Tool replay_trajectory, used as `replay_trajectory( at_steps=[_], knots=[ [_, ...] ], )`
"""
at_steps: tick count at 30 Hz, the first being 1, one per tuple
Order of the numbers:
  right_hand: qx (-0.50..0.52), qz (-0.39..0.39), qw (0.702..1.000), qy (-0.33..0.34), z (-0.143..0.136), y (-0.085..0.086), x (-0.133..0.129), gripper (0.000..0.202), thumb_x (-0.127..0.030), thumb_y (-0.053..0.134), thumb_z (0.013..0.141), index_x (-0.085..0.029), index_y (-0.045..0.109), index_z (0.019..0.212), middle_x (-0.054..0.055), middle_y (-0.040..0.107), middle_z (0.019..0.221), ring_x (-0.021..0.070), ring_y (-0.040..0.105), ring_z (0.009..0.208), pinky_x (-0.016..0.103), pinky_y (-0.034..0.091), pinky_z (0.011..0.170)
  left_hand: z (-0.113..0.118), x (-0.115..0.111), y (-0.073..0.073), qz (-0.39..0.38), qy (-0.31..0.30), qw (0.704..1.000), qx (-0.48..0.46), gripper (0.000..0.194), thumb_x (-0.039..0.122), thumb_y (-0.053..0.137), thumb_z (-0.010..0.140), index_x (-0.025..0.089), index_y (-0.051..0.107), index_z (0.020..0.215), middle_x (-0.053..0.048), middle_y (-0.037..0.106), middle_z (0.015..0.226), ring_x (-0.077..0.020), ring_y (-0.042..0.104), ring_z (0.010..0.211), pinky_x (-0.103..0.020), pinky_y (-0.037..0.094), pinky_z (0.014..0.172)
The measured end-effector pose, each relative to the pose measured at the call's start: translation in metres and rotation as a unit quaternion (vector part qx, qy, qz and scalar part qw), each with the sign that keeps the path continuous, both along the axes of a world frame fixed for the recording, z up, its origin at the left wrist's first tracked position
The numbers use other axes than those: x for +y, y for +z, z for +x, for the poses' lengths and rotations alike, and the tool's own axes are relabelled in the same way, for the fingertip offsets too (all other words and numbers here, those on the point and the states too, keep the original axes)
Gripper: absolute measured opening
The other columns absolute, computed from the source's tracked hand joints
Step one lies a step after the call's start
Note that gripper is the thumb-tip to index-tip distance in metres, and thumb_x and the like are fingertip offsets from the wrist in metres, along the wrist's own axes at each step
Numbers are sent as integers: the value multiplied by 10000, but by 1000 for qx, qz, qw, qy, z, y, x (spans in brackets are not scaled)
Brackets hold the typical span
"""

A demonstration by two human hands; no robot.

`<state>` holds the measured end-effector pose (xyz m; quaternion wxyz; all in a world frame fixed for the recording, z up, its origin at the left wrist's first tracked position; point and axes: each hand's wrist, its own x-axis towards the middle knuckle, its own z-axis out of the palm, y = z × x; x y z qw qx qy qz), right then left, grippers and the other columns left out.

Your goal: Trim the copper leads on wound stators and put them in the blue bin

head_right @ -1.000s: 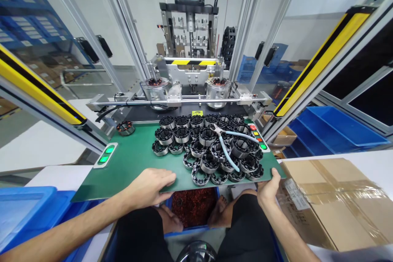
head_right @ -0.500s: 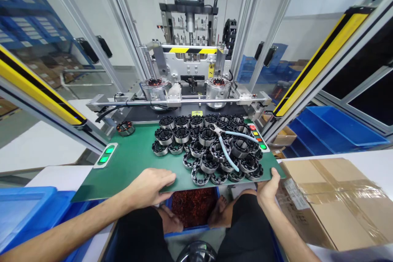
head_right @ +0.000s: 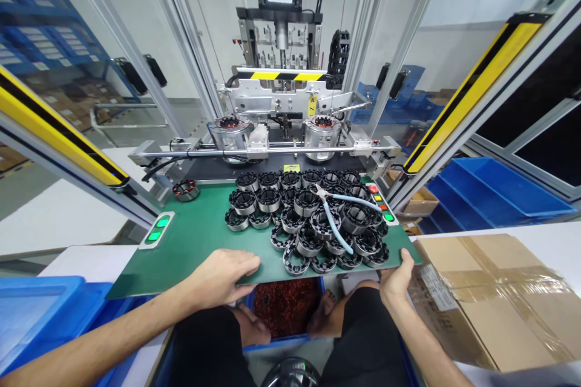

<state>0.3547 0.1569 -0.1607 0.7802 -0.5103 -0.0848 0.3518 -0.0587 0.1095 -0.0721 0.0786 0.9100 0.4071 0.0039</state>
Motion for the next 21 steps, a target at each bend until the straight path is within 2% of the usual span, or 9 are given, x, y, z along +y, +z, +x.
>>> replay_trajectory(
  at_steps=[11,21],
  knots=[
    [12,-6,999,31,12,-18,1,470,-493,614,831,-244,714,1217,-7,765,1268,204,688,1254,390,522,1174,2,0,3,2,2,1000,13,324,320,775,884,246,461,914,17,720,945,-209,682,842,-371,354,686],
    [9,-11,999,29,16,-25,3,486,-502,610,833,-257,714,1240,-12,758,1294,204,685,1267,395,527,1169,0,0,-3,2,-1,1000,17,316,337,765,903,251,462,937,20,709,952,-208,677,852,-377,366,700]
  ],
)
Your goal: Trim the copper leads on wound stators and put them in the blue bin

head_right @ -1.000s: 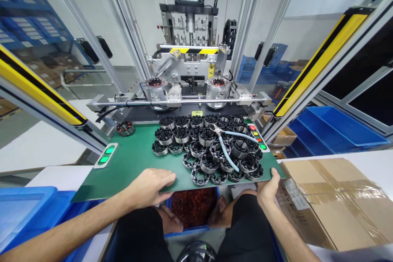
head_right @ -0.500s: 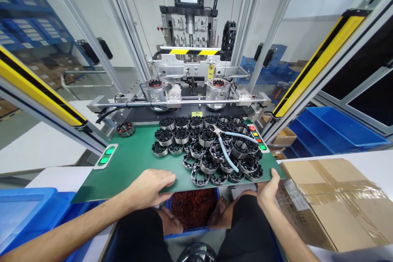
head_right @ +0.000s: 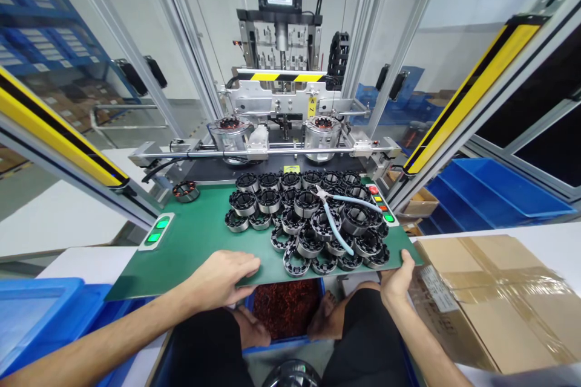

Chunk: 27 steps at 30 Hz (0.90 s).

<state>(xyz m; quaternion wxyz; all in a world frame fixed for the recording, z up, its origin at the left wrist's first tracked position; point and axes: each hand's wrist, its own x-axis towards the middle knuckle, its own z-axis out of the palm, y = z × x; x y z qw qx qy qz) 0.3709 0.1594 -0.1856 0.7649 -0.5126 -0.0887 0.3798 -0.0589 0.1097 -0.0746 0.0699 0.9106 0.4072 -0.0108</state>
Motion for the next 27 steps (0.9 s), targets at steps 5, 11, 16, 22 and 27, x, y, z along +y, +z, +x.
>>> replay_trajectory(
  at_steps=[5,11,16,22,27],
  knots=[
    [-1,4,1000,4,3,-6,0,509,-511,618,833,-248,704,1260,0,755,1299,215,678,1279,413,523,1175,0,0,-1,3,-2,1000,-5,299,337,751,911,251,466,938,21,701,945,-202,671,843,-380,374,700],
    [-1,7,1000,8,4,-8,1,514,-529,618,832,-222,699,1236,19,754,1287,219,680,1259,415,547,1131,1,0,2,3,-2,1000,-5,304,312,759,892,249,464,930,15,707,941,-207,674,832,-379,370,688],
    [7,-2,1000,-2,-2,1,0,500,-507,614,828,-234,714,1234,-4,758,1278,209,685,1243,423,468,1216,0,0,0,1,-2,1000,-4,302,332,753,901,251,464,935,16,709,952,-213,680,845,-385,379,698],
    [13,-9,1000,2,-3,4,0,532,-510,597,832,-231,714,1269,-2,752,1296,208,689,1219,418,504,1175,0,0,1,2,-2,1000,2,307,337,758,903,251,466,944,14,716,960,-214,686,856,-381,372,695],
    [-3,1,1000,-3,-5,7,-1,532,-514,611,822,-238,710,1266,-12,759,1278,202,693,1210,390,542,1126,0,0,1,3,-3,1000,-4,290,335,744,914,251,468,943,15,713,959,-210,685,856,-384,379,693]
  ],
)
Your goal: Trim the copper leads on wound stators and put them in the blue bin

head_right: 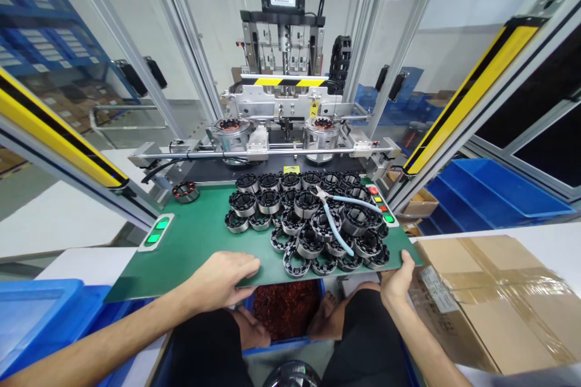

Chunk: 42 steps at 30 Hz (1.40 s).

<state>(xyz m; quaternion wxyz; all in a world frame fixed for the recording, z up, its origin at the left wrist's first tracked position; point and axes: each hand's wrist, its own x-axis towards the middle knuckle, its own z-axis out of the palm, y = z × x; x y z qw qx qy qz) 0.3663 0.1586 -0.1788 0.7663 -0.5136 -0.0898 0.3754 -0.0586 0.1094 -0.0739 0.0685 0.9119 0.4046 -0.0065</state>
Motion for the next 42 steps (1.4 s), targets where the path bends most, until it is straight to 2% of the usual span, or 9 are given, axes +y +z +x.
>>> replay_trajectory(
  at_steps=[4,10,14,22,28,34,42],
  knots=[
    [4,0,1000,7,0,2,-1,516,-500,619,814,-241,713,1251,-15,760,1279,192,693,1218,367,537,1131,1,0,2,-4,2,1000,-1,307,321,762,897,250,464,927,17,715,947,-208,683,844,-380,381,688],
    [-2,0,1000,9,4,-4,0,509,-510,619,820,-240,706,1242,-1,760,1276,217,689,1239,408,570,1098,1,0,4,-2,2,1000,-9,307,306,756,893,249,456,923,14,717,946,-207,684,844,-376,375,689],
    [-3,9,1000,10,4,-5,0,498,-502,633,813,-231,706,1225,9,758,1275,216,685,1249,392,556,1116,0,0,2,-3,1,1000,-14,300,305,750,895,248,457,923,9,718,944,-208,683,836,-372,368,680],
    [-7,0,1000,10,3,-2,-1,489,-514,625,807,-242,701,1207,-1,762,1258,219,680,1261,412,552,1129,1,0,2,-9,1,1000,-17,312,306,753,892,245,448,916,8,715,948,-208,681,844,-366,363,682],
    [-5,2,1000,-3,-2,3,-1,471,-495,616,806,-231,716,1183,0,762,1263,216,668,1295,419,459,1233,0,0,3,-1,2,1000,-17,297,311,746,893,250,457,920,19,695,917,-197,670,823,-376,380,682],
    [-11,0,1000,-11,-7,12,-2,421,-489,609,799,-242,714,1124,-10,775,1212,212,670,1284,407,467,1229,-1,0,0,-2,1,1000,-20,295,326,743,903,250,459,925,17,704,928,-199,670,826,-370,374,686],
    [-8,3,1000,-15,-10,15,-2,417,-465,596,817,-226,719,1136,2,776,1205,224,671,1280,427,490,1210,1,0,3,-9,2,1000,-12,317,316,760,895,247,452,919,13,716,939,-211,676,838,-366,360,689]
  ],
)
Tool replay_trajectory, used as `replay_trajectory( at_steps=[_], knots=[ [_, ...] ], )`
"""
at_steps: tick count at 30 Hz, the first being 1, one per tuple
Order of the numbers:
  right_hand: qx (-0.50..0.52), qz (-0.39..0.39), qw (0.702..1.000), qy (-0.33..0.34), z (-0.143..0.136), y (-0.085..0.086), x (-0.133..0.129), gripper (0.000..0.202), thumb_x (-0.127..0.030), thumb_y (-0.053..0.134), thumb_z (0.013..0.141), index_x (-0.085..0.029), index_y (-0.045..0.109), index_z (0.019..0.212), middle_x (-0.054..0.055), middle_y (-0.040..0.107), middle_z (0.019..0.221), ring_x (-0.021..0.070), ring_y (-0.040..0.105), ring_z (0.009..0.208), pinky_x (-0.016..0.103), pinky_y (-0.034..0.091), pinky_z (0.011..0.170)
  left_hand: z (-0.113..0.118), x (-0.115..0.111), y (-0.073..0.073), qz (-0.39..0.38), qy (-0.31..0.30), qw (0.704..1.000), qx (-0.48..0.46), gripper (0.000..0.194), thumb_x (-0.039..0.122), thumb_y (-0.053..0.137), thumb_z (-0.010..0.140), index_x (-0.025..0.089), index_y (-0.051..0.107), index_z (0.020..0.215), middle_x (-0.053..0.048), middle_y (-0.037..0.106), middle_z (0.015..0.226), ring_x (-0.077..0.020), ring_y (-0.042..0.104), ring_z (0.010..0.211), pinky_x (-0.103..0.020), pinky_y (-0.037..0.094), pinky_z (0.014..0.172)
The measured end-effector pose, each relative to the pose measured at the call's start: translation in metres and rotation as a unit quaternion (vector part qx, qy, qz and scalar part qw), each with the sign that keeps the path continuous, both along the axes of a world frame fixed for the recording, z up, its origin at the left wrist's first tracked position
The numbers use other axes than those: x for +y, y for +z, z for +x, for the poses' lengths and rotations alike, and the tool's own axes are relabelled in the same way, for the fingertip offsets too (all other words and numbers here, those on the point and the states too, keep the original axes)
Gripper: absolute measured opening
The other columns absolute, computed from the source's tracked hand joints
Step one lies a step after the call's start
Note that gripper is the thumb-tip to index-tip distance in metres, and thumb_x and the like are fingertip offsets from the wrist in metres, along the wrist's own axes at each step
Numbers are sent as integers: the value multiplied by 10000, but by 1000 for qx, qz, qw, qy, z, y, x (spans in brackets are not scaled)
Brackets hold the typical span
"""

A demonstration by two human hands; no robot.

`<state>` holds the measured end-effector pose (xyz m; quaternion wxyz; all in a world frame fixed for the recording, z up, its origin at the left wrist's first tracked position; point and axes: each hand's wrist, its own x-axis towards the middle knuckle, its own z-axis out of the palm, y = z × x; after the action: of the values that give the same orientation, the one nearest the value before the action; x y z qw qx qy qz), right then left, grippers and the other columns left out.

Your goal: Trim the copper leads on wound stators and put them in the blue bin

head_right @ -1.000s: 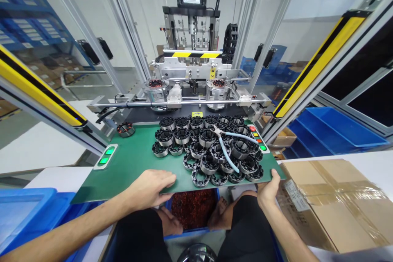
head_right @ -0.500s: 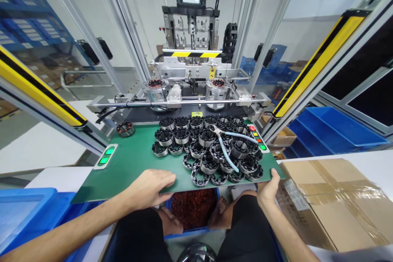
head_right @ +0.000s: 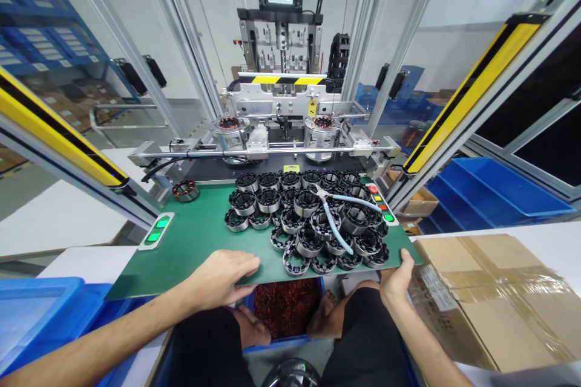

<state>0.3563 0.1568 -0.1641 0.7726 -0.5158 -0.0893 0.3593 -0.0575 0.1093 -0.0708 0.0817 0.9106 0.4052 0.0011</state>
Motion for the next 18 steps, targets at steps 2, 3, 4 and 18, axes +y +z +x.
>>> replay_trajectory(
  at_steps=[2,3,4,18],
  knots=[
    [1,4,1000,-3,-1,1,0,423,-457,597,814,-221,724,1142,6,776,1203,224,669,1285,427,468,1230,0,0,1,-1,0,1000,4,319,313,764,892,247,453,920,12,720,947,-212,677,842,-367,364,693],
    [2,6,1000,-4,-1,2,0,426,-455,600,815,-218,726,1147,7,776,1202,223,668,1286,422,458,1239,0,0,2,-1,1,1000,6,319,312,764,891,246,454,921,12,721,951,-213,677,844,-367,364,694],
    [3,7,1000,-5,-1,2,0,428,-453,602,817,-217,726,1152,7,776,1203,219,667,1287,414,452,1242,0,0,2,-1,1,1000,7,319,310,765,891,246,454,921,11,722,953,-213,676,844,-367,363,694],
    [11,10,1000,7,4,-5,1,428,-460,602,829,-234,717,1174,-19,782,1177,181,678,1244,333,514,1149,0,1,-1,4,1,1000,12,310,315,761,893,247,461,929,17,717,954,-210,681,846,-373,363,691]
  ],
)
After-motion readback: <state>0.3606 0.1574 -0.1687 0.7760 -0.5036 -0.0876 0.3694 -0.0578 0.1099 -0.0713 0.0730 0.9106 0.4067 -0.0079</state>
